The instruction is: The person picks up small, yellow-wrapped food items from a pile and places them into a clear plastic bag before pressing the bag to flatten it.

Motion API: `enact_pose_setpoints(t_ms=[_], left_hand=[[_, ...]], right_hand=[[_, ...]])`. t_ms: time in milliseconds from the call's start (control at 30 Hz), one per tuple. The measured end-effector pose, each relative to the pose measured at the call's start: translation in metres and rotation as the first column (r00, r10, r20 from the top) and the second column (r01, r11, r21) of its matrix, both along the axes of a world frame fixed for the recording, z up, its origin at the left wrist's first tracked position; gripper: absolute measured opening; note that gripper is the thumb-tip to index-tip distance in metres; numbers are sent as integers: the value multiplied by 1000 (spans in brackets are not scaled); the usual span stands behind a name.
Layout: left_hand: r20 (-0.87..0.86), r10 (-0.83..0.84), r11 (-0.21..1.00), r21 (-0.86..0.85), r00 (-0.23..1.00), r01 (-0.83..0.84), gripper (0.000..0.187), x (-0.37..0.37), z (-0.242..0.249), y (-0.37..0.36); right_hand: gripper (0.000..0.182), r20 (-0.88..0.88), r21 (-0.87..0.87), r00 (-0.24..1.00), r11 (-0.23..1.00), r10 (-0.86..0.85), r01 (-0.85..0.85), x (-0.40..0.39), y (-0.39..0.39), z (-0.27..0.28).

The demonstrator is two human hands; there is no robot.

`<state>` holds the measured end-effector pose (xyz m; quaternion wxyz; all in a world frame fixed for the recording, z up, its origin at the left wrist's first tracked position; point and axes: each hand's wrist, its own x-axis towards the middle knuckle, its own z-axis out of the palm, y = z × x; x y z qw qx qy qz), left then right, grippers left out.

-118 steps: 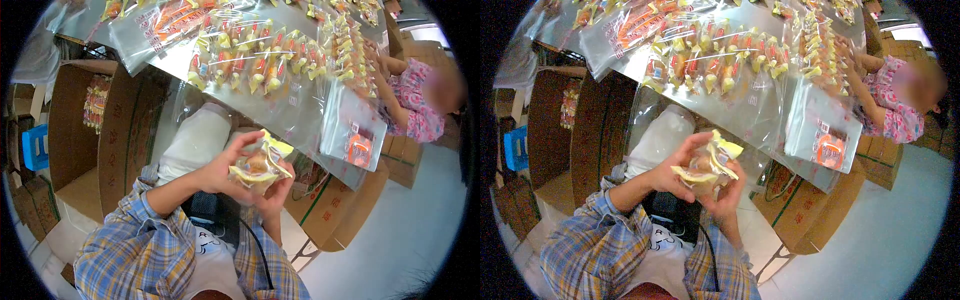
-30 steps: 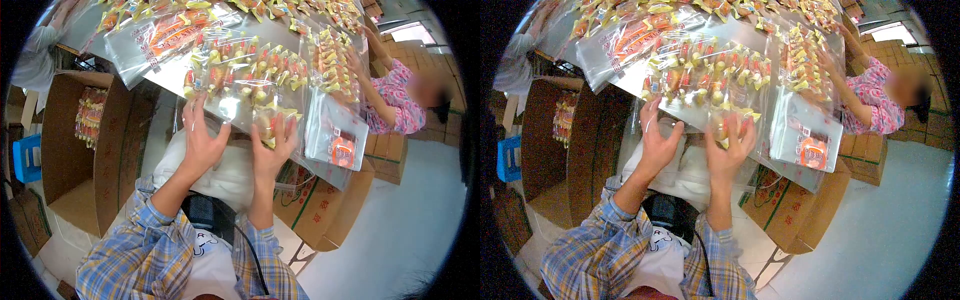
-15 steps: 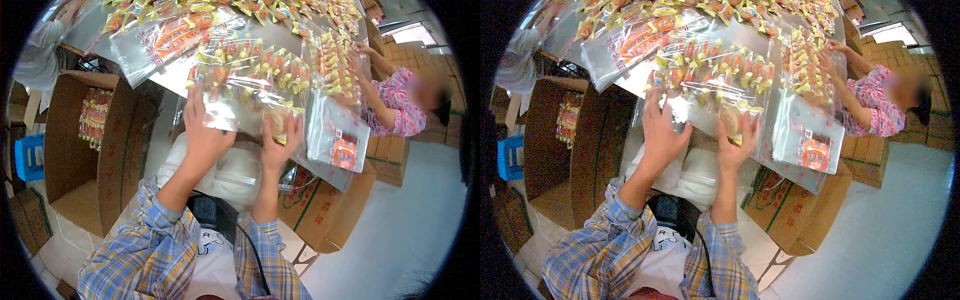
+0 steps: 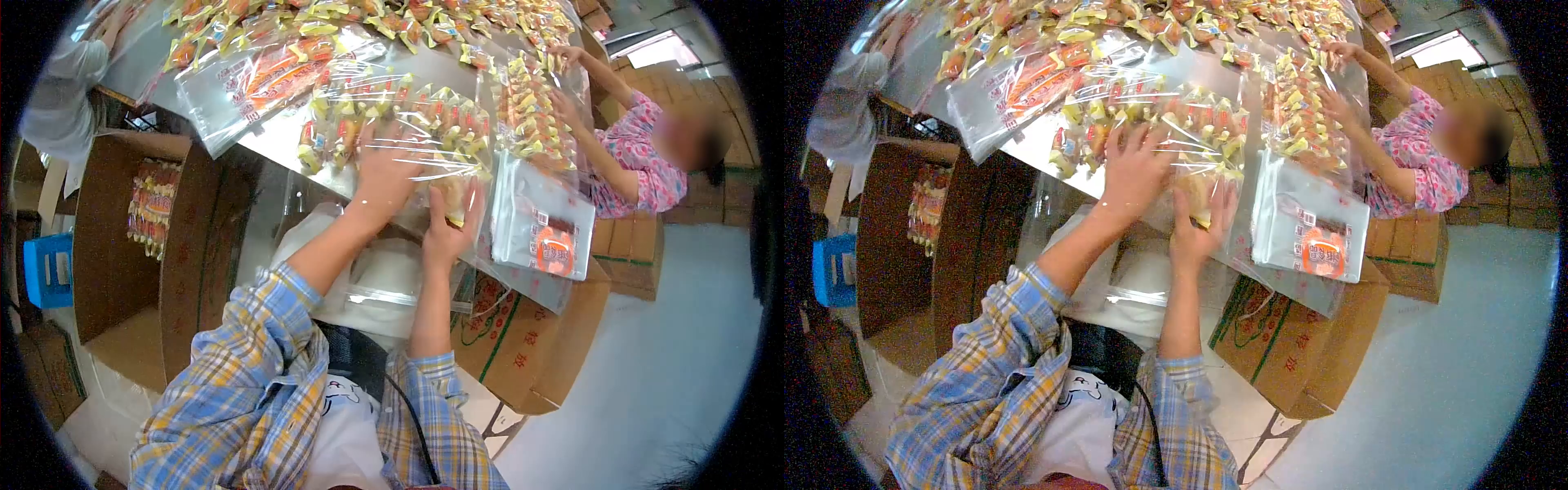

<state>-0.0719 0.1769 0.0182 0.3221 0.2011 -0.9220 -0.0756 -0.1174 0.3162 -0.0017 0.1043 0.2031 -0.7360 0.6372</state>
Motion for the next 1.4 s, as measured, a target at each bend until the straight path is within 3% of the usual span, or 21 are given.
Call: enact_pose_setpoints(t_ms=[100, 133, 167, 200, 300, 367, 400, 533, 633, 667, 800, 900, 1100, 1133, 1200, 1233, 1300, 1400], left_hand=[[-70, -30, 1000, 1, 997, 30, 38, 6, -11, -3], [-101, -65, 998, -3, 993, 65, 38, 11, -6, -5], [-133, -97, 995, -8, 986, 96, 38, 14, -3, -8], [-191, -93, 987, 108, 977, 115, 37, 14, -7, -8], [-29, -37, 999, 23, 999, 38, 38, 16, 8, -5], [-25, -47, 999, -14, 999, 47, 44, 18, 5, -4], [-32, -49, 999, -21, 998, 48, 43, 17, 5, -3], [-53, -65, 998, 1, 996, 65, 42, 19, 11, -1], [-35, -109, 993, 32, 993, 110, 43, 22, 8, -6], [-58, -110, 993, 37, 992, 113, 43, 22, 5, -5], [-65, -47, 997, -57, 997, 43, 53, 21, -2, -3], [-8, -46, 998, -46, 999, 45, 52, 24, 0, 2], [67, 22, 999, -48, 998, -19, 59, 15, -3, 10], [103, 9, 1000, -11, 995, -8, 57, 19, 7, 12], [45, 9, 993, -120, 999, -3, 55, 19, 4, 19], [12, 8, 984, -176, 1000, -6, 54, 17, 4, 22], [-26, -254, 967, -29, 967, 253, 55, 9, 5, 26], [-127, -376, 920, -166, 918, 354, 57, -7, 9, 38]], right_hand=[[66, 20, 137, 999, 989, -50, 47, -13, -5, 4], [64, 47, 97, 999, 995, -15, 10, -18, -11, 4], [65, -46, 218, 998, 975, -39, 48, -18, -15, 5], [66, -142, 331, 989, 939, -51, 96, -17, -19, 5], [70, -293, 584, 956, 788, -21, 196, -16, -24, 18], [71, -357, 698, 934, 664, -1, 268, -14, -27, 18], [65, -297, 773, 955, 583, -19, 252, -11, -29, 18], [62, -379, 681, 925, 684, 22, 262, -9, -28, 11], [62, -522, 689, 849, 628, 85, 361, -15, -25, 12], [61, -493, 757, 865, 533, 88, 377, -20, -26, 14], [61, -426, 838, 894, 433, 142, 331, -27, -35, 35], [64, -573, 724, 803, 562, 164, 401, -26, -29, 32], [60, -612, 572, 745, 799, 265, 186, -6, 12, 25], [60, -508, 574, 819, 814, 268, 90, 2, 18, 25], [60, -281, 530, 923, 844, 265, -81, 22, 31, 28], [60, -294, 545, 920, 836, 259, -61, 29, 43, 30], [59, -319, 575, 914, 818, 252, -25, 41, 68, 35], [48, -625, 439, 778, 793, -67, 421, 61, 72, 69]])
